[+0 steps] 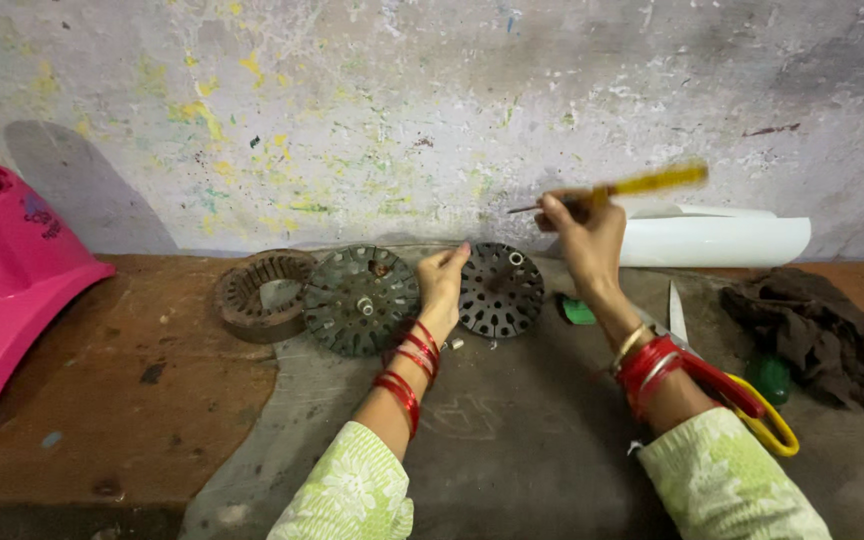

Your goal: The person uses a screwdriver and pliers to disassemble and repair the internal components of a ceiling fan motor on a workbench.

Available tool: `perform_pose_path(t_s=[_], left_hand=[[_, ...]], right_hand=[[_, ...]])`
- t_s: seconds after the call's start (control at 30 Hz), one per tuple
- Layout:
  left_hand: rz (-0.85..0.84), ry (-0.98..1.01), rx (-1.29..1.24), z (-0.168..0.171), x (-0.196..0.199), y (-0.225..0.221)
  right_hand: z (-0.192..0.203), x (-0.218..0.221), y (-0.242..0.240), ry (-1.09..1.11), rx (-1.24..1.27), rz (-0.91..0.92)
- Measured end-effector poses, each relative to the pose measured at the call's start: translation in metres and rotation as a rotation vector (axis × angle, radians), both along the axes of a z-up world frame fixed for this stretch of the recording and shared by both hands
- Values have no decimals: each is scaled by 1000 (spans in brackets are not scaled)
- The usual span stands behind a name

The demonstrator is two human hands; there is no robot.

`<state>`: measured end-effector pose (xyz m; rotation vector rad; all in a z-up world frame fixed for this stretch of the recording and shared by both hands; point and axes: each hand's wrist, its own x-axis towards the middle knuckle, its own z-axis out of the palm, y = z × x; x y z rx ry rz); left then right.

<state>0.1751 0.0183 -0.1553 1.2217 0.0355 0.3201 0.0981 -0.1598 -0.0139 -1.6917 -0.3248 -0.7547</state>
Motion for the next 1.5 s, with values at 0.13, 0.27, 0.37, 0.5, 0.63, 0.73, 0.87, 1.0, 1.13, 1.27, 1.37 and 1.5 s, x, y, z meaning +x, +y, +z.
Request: perform_pose_path(t_s=[0.13, 0.27, 0.37, 0.5, 0.63, 0.73, 0.87, 1.0, 1.13, 1.27, 1.37, 1.5], left_hand=[[-44, 293, -46, 5, 9, 7], [-25, 125, -117, 16, -5, 6], [0, -2, -33, 36, -22, 0], [47, -218, 90, 61, -49, -1], [87, -387, 191, 79, -60, 0], [81, -410, 145, 80, -60, 6], [-41, -381, 137, 77, -56, 2], [-142, -372, 75, 75, -54, 3], [-158, -323, 112, 76, -57, 4], [-188, -314, 84, 80, -59, 9], [-236, -320, 88, 80, -62, 7], [-284, -340, 108, 81, -63, 5]], right_hand=[[-36, -9, -6, -24, -7, -112], [-51, -18, -6, -30, 5, -177], [-48, -21, -5, -140, 94, -95], [-45, -27, -5, -294, 39, -202], [-47, -35, -5, -269, 58, -211], [-52, -46, 4, -253, -8, -182], [-58, -65, 15, -125, -9, -179], [-47, -71, 21, -333, -58, -80], [-36, -80, 20, -433, -151, -116], [-30, -85, 23, -508, -218, -118], [-32, -82, 22, -545, -201, -132], [-39, -78, 19, -421, -96, -95]])
